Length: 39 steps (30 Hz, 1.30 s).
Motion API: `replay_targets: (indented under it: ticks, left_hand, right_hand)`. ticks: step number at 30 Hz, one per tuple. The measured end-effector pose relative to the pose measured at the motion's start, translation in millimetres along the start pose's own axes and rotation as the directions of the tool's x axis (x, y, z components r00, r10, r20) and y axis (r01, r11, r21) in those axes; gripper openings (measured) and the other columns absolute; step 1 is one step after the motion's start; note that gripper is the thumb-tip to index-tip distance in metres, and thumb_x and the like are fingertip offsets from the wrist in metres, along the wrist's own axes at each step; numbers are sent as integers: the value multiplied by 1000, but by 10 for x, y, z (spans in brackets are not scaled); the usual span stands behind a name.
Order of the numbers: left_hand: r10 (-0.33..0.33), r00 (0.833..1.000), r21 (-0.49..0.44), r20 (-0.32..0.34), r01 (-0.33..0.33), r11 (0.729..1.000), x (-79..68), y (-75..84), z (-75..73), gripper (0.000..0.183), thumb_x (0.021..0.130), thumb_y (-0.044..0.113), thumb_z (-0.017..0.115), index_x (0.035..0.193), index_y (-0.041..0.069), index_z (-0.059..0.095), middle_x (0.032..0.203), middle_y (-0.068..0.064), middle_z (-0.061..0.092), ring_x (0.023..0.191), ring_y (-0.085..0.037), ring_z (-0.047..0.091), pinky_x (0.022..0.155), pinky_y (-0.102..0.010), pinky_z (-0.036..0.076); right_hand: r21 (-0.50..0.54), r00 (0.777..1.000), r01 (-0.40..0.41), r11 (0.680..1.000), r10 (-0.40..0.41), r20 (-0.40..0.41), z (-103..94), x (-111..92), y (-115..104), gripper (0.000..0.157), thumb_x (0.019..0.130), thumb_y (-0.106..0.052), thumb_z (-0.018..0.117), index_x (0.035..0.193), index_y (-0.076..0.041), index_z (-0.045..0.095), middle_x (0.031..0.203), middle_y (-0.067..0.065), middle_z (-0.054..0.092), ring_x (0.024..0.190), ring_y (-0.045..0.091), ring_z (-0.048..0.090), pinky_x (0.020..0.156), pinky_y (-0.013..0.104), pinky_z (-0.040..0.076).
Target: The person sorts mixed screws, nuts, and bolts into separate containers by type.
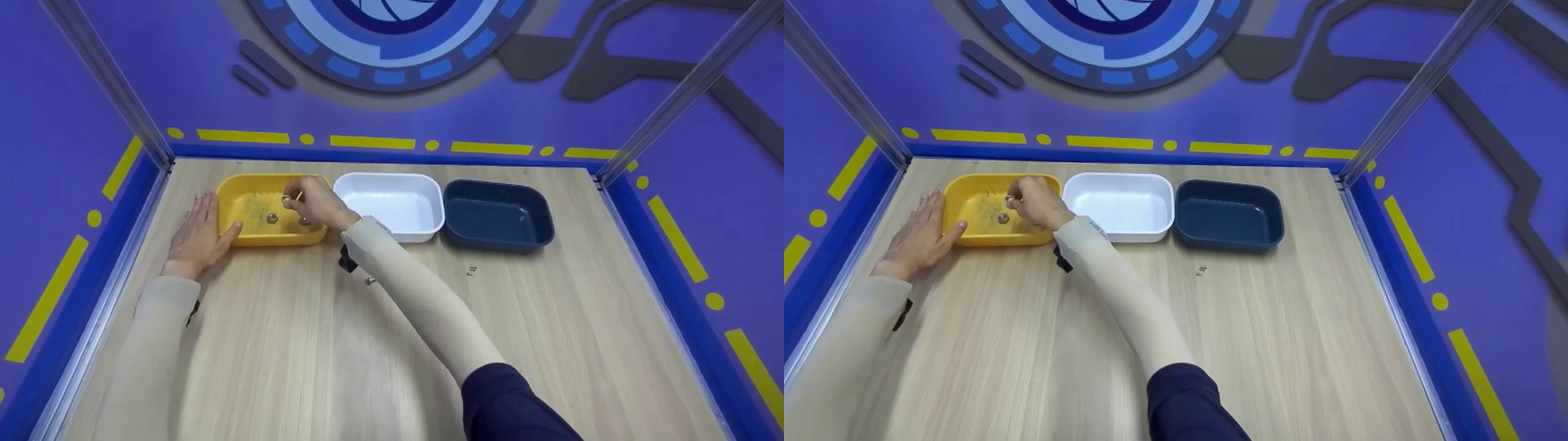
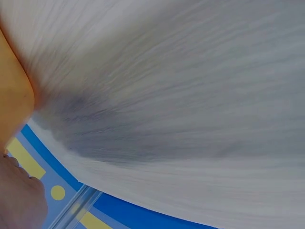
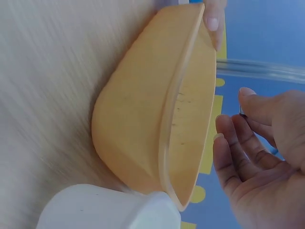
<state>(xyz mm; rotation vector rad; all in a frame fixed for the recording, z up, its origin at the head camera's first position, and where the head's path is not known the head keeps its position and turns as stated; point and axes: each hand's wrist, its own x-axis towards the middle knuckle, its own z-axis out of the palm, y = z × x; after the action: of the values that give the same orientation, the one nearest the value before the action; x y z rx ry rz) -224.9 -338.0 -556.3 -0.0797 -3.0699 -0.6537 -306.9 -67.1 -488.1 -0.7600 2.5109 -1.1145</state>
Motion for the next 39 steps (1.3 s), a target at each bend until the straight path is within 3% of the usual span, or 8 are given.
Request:
replay_targets:
  ticks: [6,12,21,27,39]
  left_hand:
    - [8,1000,10,4,-8,1000,-8,-3,-5,96,111,60,37,167,-10,2,175,-34,4,164,-51,2,134,-65,7]
    - [10,1000,10,-5,-10,1000,24,4,4,95,111,59,38,167,-10,4,175,-34,5,164,-51,3,133,-65,8]
    - [19,1000,18,-8,-19,1000,35,16,45,94,111,59,37,167,-10,5,174,-35,7,163,-52,5,133,-66,10]
    - [13,1000,28,1,-13,1000,16,9,50,94,111,58,38,167,-9,4,175,-34,6,163,-52,5,133,-66,9]
    - [-13,1000,18,20,13,1000,22,-20,10,97,110,63,35,167,-8,0,175,-33,3,164,-50,1,133,-65,6]
  right_hand:
    - [-64,999,2,998,-5,-44,-24,80,-6,15,105,-17,69,114,-10,78,104,-1,73,95,10,66,79,19,58]
    - [-74,998,24,997,-28,-51,-60,87,17,14,105,-17,70,113,-9,79,104,0,73,95,10,65,81,20,57]
    - [-39,998,7,999,-10,-56,-53,54,16,36,105,-19,70,138,-6,68,131,10,68,106,12,67,90,20,59]
    - [-66,999,-3,998,0,-52,-54,48,0,36,105,-21,70,139,-9,68,130,5,68,109,11,66,92,20,58]
    - [-96,998,56,994,-59,-31,-94,-6,18,36,105,-20,70,138,-6,68,131,11,68,109,14,67,94,22,58]
